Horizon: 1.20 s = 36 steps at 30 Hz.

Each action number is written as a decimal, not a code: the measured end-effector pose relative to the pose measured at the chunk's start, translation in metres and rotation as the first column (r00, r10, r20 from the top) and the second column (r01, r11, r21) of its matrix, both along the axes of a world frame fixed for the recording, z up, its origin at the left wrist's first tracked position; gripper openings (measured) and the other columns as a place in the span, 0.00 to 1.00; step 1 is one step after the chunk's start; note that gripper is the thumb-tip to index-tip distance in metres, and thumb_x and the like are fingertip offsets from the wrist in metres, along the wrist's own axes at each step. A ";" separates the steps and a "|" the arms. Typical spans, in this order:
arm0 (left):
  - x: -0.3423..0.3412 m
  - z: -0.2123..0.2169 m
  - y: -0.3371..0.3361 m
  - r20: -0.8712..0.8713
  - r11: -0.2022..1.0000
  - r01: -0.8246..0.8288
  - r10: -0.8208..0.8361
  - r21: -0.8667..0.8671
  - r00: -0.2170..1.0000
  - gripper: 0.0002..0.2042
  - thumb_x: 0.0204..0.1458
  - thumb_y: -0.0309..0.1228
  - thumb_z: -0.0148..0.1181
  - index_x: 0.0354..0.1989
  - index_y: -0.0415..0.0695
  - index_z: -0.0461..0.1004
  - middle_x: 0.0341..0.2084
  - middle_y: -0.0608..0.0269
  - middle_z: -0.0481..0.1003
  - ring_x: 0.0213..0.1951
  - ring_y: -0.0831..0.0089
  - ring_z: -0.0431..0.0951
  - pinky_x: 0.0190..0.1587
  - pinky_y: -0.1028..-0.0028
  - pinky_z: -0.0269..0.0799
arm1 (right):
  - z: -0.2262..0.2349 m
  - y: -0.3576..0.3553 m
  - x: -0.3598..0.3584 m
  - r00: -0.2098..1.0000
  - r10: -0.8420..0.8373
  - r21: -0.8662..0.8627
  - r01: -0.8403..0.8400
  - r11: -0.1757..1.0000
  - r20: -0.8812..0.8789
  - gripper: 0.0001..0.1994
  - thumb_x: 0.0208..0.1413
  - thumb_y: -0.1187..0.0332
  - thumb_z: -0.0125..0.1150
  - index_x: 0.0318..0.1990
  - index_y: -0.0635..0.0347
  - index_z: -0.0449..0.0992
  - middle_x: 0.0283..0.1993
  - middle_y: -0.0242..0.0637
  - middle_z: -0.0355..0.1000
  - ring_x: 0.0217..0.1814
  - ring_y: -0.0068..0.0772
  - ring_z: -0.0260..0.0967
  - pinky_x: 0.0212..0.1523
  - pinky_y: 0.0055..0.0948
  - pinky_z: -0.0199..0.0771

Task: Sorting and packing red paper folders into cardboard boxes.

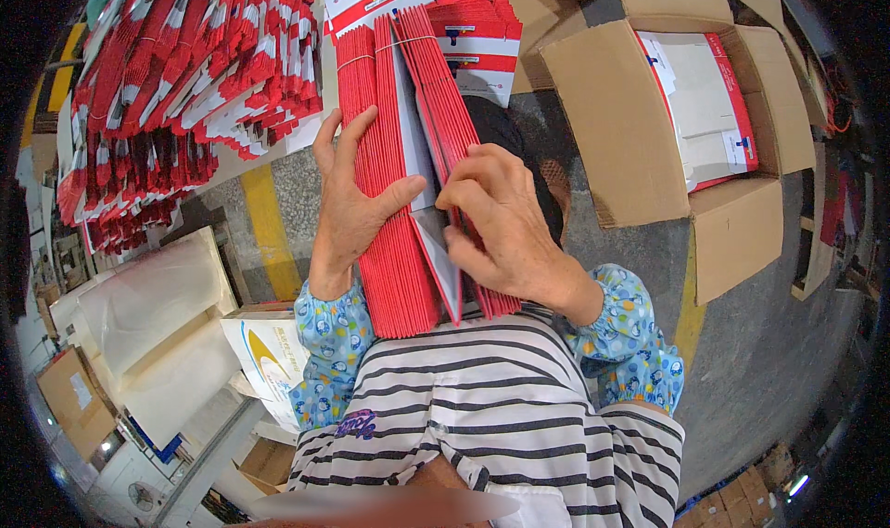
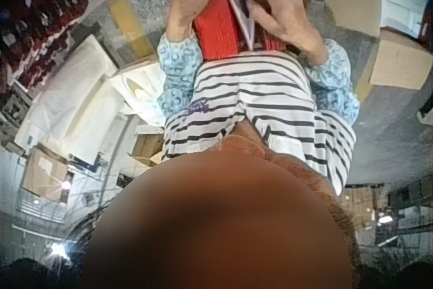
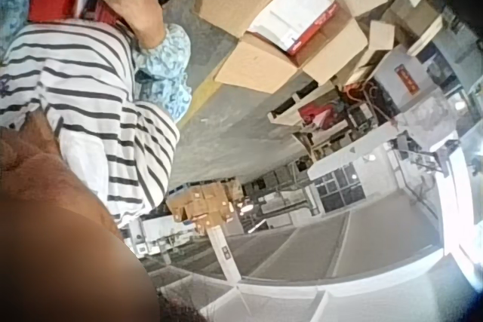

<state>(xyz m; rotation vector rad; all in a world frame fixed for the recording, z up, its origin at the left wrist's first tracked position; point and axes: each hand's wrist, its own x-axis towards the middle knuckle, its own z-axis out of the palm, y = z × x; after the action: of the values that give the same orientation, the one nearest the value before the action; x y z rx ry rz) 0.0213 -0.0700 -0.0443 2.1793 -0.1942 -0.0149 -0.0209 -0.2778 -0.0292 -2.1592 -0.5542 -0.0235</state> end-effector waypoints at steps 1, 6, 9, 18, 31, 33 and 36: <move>0.000 0.000 0.001 0.000 1.000 0.000 0.000 -0.001 1.000 0.43 0.36 0.44 0.77 0.64 0.49 0.63 0.64 0.46 0.49 0.67 0.49 0.52 0.67 0.57 0.52 | -0.004 -0.002 -0.001 1.000 -0.025 0.074 0.025 0.997 0.001 0.14 0.42 0.73 0.62 0.39 0.56 0.73 0.49 0.40 0.66 0.62 0.54 0.55 0.60 0.49 0.54; 0.000 0.003 -0.001 0.002 1.000 -0.005 0.005 -0.005 1.000 0.43 0.36 0.44 0.77 0.64 0.49 0.63 0.64 0.46 0.49 0.67 0.49 0.51 0.67 0.57 0.52 | -0.004 -0.007 0.004 0.992 0.080 -0.066 -0.074 0.995 0.094 0.12 0.42 0.73 0.63 0.37 0.56 0.72 0.49 0.37 0.67 0.61 0.54 0.56 0.60 0.50 0.53; -0.001 0.005 -0.003 0.001 1.000 -0.006 0.006 0.026 1.000 0.44 0.35 0.44 0.77 0.64 0.48 0.63 0.64 0.46 0.49 0.67 0.49 0.51 0.67 0.56 0.52 | 0.002 0.000 0.002 0.998 0.045 -0.055 -0.043 0.998 0.042 0.14 0.43 0.64 0.69 0.36 0.55 0.71 0.48 0.36 0.68 0.60 0.53 0.56 0.60 0.51 0.53; 0.000 0.004 -0.004 -0.024 1.000 -0.002 0.002 -0.003 1.000 0.44 0.35 0.45 0.77 0.64 0.49 0.62 0.64 0.46 0.48 0.68 0.49 0.49 0.67 0.56 0.52 | 0.007 0.007 0.002 0.999 0.016 -0.119 -0.011 0.993 0.044 0.22 0.39 0.56 0.74 0.39 0.55 0.71 0.48 0.36 0.67 0.61 0.53 0.54 0.62 0.52 0.51; 0.001 -0.003 0.006 -0.035 0.997 0.002 -0.004 -0.074 0.999 0.41 0.38 0.42 0.76 0.64 0.51 0.63 0.64 0.46 0.48 0.67 0.50 0.51 0.67 0.58 0.53 | 0.003 -0.001 0.001 0.999 -0.012 0.059 0.010 0.998 0.034 0.14 0.38 0.73 0.60 0.38 0.57 0.72 0.56 0.42 0.66 0.65 0.56 0.52 0.62 0.52 0.52; 0.001 -0.003 0.006 -0.010 1.000 0.013 -0.013 -0.028 1.000 0.40 0.38 0.41 0.76 0.63 0.52 0.64 0.64 0.46 0.48 0.67 0.50 0.52 0.67 0.58 0.53 | 0.001 -0.004 0.000 0.996 0.074 -0.066 -0.070 0.995 0.050 0.08 0.41 0.71 0.62 0.31 0.57 0.72 0.59 0.44 0.64 0.66 0.56 0.52 0.62 0.52 0.53; 0.001 0.003 0.001 -0.010 1.000 0.014 -0.014 0.003 1.000 0.40 0.38 0.42 0.76 0.63 0.52 0.64 0.64 0.46 0.48 0.67 0.49 0.52 0.67 0.57 0.53 | 0.011 0.001 0.000 0.999 0.032 -0.034 -0.032 0.999 0.023 0.09 0.42 0.68 0.67 0.27 0.58 0.71 0.58 0.43 0.64 0.66 0.56 0.52 0.62 0.51 0.54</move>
<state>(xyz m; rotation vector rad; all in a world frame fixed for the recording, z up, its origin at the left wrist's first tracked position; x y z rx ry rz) 0.0223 -0.0690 -0.0414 2.1808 -0.2039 -0.0346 -0.0205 -0.2771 -0.0186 -2.1849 -0.6069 -0.0227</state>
